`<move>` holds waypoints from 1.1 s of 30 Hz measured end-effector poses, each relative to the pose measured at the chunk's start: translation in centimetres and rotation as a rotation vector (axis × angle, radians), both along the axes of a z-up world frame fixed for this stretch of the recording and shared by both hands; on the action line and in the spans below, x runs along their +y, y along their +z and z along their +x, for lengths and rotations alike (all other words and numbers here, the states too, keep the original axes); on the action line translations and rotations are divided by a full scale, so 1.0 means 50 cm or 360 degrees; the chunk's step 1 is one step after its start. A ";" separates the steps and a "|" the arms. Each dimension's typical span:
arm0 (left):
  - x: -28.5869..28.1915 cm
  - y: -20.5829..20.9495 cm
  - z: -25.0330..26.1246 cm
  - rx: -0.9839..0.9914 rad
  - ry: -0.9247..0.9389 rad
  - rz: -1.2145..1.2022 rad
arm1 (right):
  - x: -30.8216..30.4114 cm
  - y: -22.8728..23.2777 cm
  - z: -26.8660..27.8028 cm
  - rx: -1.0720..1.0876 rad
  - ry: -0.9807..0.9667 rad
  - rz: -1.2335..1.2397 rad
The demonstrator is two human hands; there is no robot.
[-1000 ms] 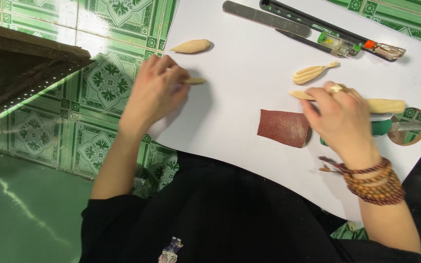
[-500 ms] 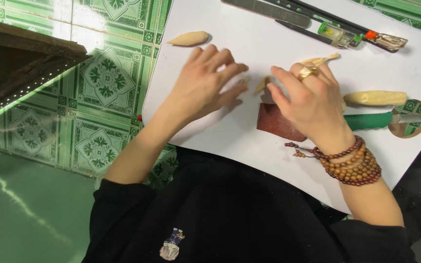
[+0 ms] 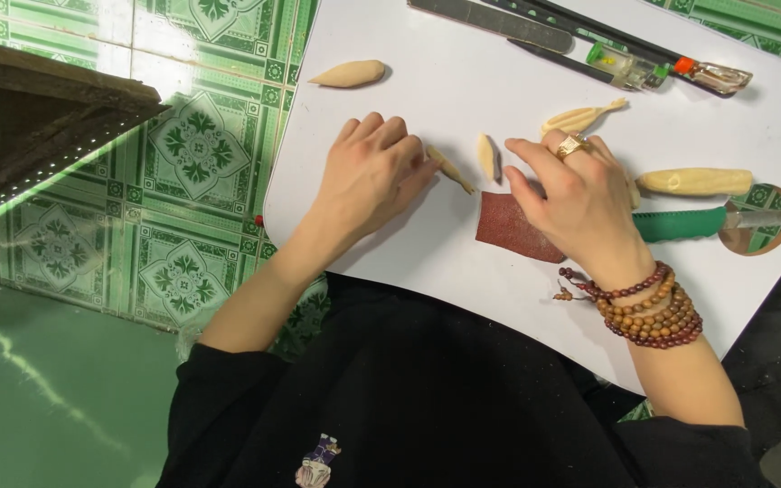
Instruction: Sanding small carved wooden pieces with sandpaper to smooth their surfaces
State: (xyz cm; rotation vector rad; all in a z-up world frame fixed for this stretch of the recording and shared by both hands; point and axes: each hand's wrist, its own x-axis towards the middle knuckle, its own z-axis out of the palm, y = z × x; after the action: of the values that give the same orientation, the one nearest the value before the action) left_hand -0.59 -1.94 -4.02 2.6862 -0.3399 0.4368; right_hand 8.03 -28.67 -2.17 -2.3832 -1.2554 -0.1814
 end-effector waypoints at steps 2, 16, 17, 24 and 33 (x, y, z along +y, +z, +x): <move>-0.023 0.000 0.002 0.0031 0.0082 -0.0131 | 0.009 -0.007 -0.005 0.0027 0.0003 0.0000; -0.031 -0.014 0.020 0.0087 0.0309 0.0105 | 0.014 -0.015 -0.015 0.0058 -0.0103 0.0030; -0.024 -0.014 0.020 0.0056 0.0284 0.0130 | 0.018 -0.011 -0.018 0.0068 -0.0130 0.0055; -0.001 0.009 0.022 0.0043 0.0153 0.0087 | 0.046 -0.003 -0.022 -0.0132 -0.0188 -0.0090; 0.112 0.008 -0.008 0.0294 0.0108 0.0145 | -0.100 0.020 -0.001 -0.0166 -0.0222 -0.0566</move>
State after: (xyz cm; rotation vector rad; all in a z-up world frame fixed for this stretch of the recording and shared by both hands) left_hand -0.98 3.68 -3.63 2.8062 -0.2206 0.1937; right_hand 7.98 -33.67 -1.19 -2.8008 -1.2549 -0.1353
